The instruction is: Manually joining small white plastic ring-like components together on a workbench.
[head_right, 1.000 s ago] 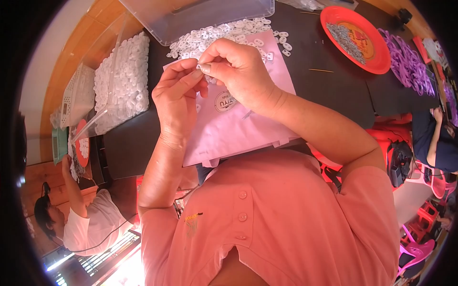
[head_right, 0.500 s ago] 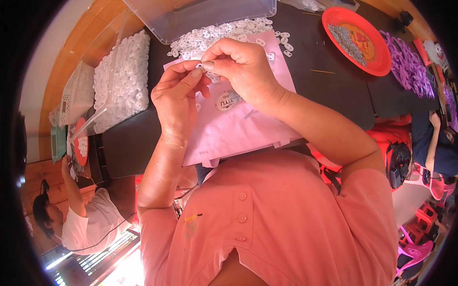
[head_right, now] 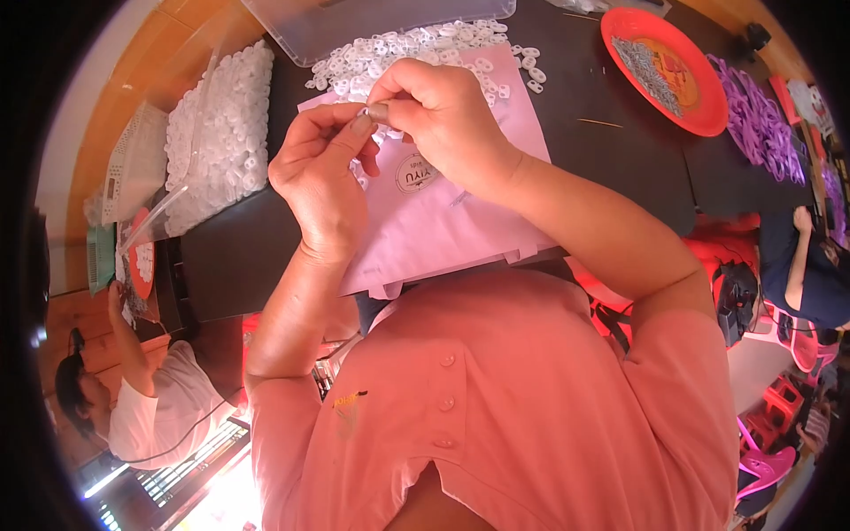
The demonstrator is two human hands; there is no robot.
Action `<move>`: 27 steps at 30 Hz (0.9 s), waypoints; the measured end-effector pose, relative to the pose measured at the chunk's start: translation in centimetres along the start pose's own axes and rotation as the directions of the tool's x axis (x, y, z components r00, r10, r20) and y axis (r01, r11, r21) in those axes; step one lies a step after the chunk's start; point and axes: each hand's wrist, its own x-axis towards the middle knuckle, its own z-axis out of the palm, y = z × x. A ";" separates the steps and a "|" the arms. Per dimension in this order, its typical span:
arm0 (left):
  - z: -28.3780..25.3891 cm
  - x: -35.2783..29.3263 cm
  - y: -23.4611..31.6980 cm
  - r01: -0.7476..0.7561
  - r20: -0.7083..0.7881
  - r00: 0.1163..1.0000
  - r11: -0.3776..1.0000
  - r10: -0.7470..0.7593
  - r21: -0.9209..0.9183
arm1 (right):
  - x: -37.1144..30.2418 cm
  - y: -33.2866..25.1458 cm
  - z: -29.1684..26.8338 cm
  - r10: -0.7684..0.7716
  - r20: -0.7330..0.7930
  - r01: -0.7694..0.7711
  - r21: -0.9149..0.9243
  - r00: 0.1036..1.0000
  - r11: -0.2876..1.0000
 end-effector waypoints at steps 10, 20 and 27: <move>-0.2 0.4 -0.2 0.017 -0.008 1.000 0.998 -0.018 -0.061 | 0.1 -1.0 -0.9 0.116 0.050 -0.121 0.119 0.992 0.985; -0.2 0.3 0.0 0.032 0.035 0.999 0.996 -0.029 -0.088 | 0.4 -1.7 -1.4 0.224 0.069 -0.230 0.110 0.972 0.967; -0.2 0.6 0.1 0.104 0.053 0.994 0.993 -0.101 -0.059 | 0.6 -1.2 -1.8 0.229 0.106 -0.240 0.101 0.968 0.965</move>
